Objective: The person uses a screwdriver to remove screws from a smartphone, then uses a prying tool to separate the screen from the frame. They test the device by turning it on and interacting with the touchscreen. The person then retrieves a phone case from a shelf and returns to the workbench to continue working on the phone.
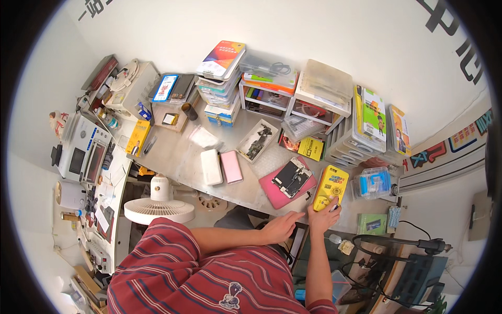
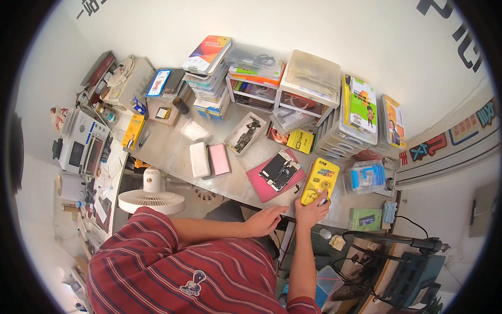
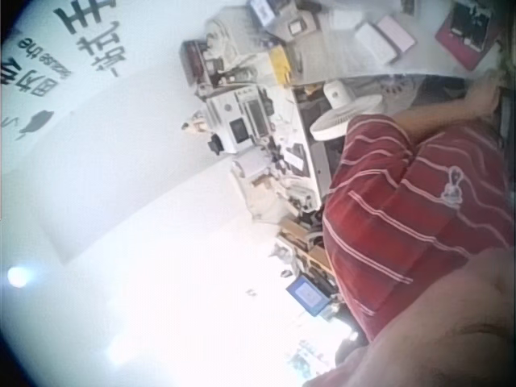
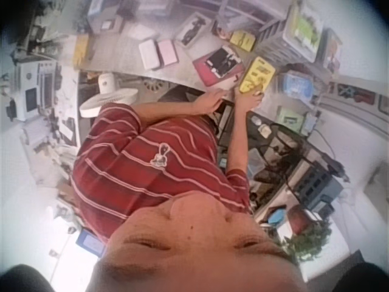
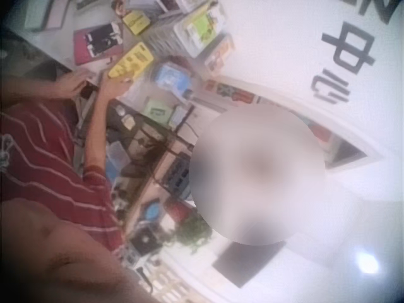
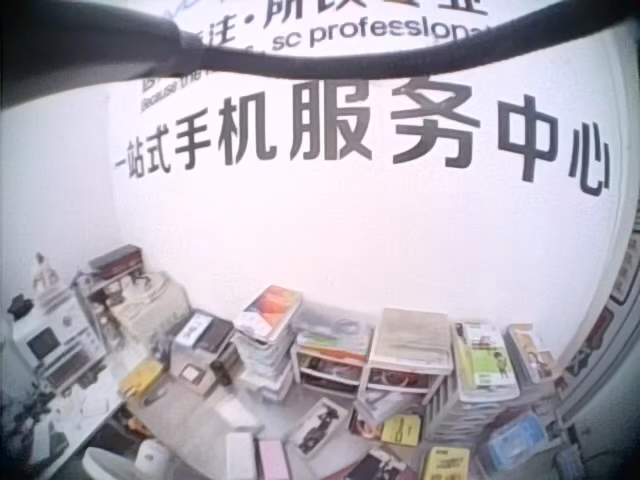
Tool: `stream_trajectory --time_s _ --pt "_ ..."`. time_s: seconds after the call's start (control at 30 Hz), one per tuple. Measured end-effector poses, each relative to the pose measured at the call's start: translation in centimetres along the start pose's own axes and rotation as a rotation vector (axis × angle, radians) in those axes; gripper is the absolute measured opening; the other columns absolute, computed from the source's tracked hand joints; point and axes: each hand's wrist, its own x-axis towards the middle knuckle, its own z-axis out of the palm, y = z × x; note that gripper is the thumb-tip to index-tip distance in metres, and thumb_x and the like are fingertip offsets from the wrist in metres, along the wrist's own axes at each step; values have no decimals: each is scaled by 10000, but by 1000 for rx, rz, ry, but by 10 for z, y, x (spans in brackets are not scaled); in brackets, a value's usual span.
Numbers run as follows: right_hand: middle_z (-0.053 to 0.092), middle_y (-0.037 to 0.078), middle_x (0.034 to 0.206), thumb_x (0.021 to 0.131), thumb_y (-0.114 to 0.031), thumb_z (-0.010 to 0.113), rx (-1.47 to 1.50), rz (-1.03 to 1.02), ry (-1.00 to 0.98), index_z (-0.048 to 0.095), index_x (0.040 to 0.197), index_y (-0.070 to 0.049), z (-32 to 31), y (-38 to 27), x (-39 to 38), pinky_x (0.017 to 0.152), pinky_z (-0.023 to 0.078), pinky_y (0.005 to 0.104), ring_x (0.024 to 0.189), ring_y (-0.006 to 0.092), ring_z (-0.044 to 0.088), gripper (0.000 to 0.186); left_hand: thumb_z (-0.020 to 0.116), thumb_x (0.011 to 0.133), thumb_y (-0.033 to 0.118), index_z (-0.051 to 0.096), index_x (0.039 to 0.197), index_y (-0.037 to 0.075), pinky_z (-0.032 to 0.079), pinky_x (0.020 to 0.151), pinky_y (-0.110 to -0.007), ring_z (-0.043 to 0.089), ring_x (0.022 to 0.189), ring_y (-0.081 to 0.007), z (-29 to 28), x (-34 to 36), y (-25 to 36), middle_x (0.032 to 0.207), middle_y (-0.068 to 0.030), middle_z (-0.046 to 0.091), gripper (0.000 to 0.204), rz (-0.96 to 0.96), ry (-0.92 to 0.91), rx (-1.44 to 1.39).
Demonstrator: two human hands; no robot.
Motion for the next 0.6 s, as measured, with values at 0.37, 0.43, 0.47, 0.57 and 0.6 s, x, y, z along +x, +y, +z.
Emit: stream_trajectory --time_s 0.37,0.43,0.47,0.57,0.6 --pt "349 319 1446 675 -468 779 8 32 -88 268 1560 -87 -6 0 4 1039 383 552 1216 499 445 1091 531 902 -24 374 1452 15 512 878 -474 578 1083 -435 -44 25 -3 1245 -234 534 573 -107 106 -46" --pt "333 325 1458 674 -466 783 16 39 -109 254 1565 -85 -6 0 4 1048 375 555 1227 503 435 1104 543 893 -30 359 1453 -10 520 866 -455 589 1058 -426 -46 31 -16 1272 -242 516 590 -52 205 -14" --pt "317 332 1471 677 -481 788 16 39 -119 243 1570 -85 -4 0 3 1060 365 558 1246 509 422 1118 550 890 -29 356 1452 -13 522 864 -450 594 1047 -419 -51 34 -21 1275 -244 512 595 -36 268 3" --pt "268 350 1508 687 -535 797 40 28 -143 213 1584 -86 -4 6 5 1093 332 578 1308 525 373 1161 613 896 18 345 1430 -11 532 806 -385 609 947 -307 -65 52 -49 1223 -216 508 598 -192 389 -136" --pt "251 357 1518 691 -558 798 67 16 -150 204 1588 -86 -7 7 4 1104 317 591 1331 531 350 1174 631 907 39 337 1422 -2 533 776 -354 614 902 -246 -69 61 -71 1206 -189 511 594 -176 474 -96"
